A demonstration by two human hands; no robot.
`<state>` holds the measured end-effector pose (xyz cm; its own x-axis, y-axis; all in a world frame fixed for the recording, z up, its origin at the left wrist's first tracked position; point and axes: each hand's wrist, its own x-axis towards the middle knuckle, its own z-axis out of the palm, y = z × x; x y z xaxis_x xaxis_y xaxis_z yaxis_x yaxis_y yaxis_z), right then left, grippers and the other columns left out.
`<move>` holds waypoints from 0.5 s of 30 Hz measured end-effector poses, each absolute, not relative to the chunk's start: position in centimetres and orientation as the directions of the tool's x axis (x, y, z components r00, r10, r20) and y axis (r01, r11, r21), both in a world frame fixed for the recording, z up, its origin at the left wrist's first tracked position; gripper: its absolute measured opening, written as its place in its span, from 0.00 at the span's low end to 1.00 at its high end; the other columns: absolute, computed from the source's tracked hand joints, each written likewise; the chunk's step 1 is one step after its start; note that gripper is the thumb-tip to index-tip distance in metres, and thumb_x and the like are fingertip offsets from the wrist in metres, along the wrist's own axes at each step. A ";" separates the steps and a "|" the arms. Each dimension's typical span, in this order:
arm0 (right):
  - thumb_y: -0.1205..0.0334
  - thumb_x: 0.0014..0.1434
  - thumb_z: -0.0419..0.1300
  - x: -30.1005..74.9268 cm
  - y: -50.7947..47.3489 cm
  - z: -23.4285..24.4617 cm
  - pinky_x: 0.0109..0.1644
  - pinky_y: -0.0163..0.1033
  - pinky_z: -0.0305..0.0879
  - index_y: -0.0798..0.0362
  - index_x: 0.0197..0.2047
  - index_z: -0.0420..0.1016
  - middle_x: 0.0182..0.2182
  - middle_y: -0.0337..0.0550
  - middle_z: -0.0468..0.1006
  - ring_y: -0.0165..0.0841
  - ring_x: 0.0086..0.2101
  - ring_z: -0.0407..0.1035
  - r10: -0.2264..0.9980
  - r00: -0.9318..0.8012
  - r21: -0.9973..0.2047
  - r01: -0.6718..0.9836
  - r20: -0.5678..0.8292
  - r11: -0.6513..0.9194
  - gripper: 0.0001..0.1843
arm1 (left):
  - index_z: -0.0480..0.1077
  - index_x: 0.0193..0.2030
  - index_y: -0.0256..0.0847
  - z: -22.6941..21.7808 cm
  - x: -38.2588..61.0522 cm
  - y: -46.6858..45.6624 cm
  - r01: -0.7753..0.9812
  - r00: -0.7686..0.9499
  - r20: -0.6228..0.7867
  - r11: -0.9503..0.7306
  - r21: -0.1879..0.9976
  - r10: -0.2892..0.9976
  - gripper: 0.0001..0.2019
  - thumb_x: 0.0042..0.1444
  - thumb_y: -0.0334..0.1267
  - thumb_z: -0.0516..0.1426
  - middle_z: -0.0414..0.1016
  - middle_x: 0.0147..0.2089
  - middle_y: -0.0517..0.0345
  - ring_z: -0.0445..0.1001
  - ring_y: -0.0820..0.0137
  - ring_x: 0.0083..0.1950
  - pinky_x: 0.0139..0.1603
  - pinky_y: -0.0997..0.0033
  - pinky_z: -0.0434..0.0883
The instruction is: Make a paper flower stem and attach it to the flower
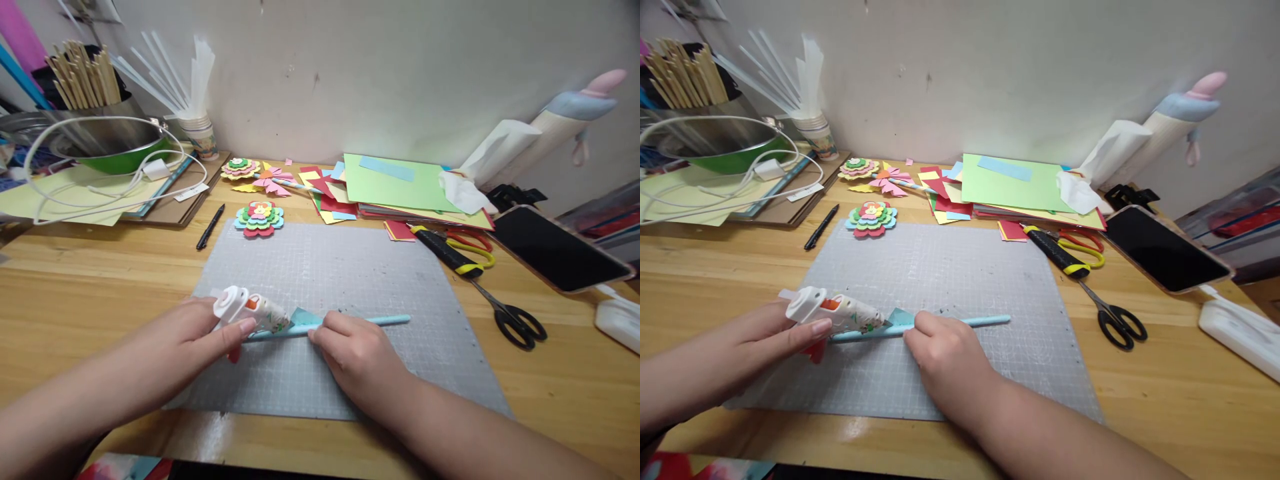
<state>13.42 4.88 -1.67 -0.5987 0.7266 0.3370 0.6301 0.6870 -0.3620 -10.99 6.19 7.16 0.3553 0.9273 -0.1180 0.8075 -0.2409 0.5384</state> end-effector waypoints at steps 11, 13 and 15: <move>0.69 0.65 0.50 13.5 5.0 -1.4 0.29 0.38 0.48 0.55 0.31 0.74 0.24 0.39 0.65 0.30 0.25 0.56 0.731 -0.596 -0.373 0.629 0.331 0.682 0.15 | 0.74 0.18 0.49 7.6 -10.7 6.6 0.848 0.302 -0.236 -0.147 0.509 0.924 0.26 0.57 0.56 0.45 0.75 0.21 0.58 0.75 0.66 0.23 0.24 0.71 0.71; 0.70 0.65 0.50 13.5 5.0 -1.3 0.29 0.38 0.48 0.55 0.31 0.74 0.25 0.39 0.65 0.30 0.25 0.56 0.732 -0.596 -0.374 0.630 0.329 0.681 0.15 | 0.74 0.17 0.49 7.8 -10.7 6.6 0.861 0.287 -0.260 -0.129 0.492 0.922 0.27 0.56 0.57 0.44 0.75 0.20 0.58 0.75 0.66 0.24 0.25 0.70 0.72; 0.70 0.64 0.50 13.6 5.0 -1.4 0.29 0.37 0.48 0.55 0.31 0.74 0.25 0.39 0.66 0.30 0.25 0.56 0.734 -0.597 -0.377 0.630 0.324 0.679 0.14 | 0.74 0.17 0.50 8.0 -10.8 6.6 0.870 0.264 -0.268 -0.109 0.480 0.927 0.27 0.55 0.58 0.44 0.75 0.20 0.59 0.75 0.66 0.23 0.25 0.70 0.71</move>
<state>13.55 5.00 -1.37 -0.5971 0.7336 0.3244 0.6295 0.6792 -0.3773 -10.79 6.56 8.01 0.2635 0.9266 -0.2684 0.8705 -0.1085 0.4801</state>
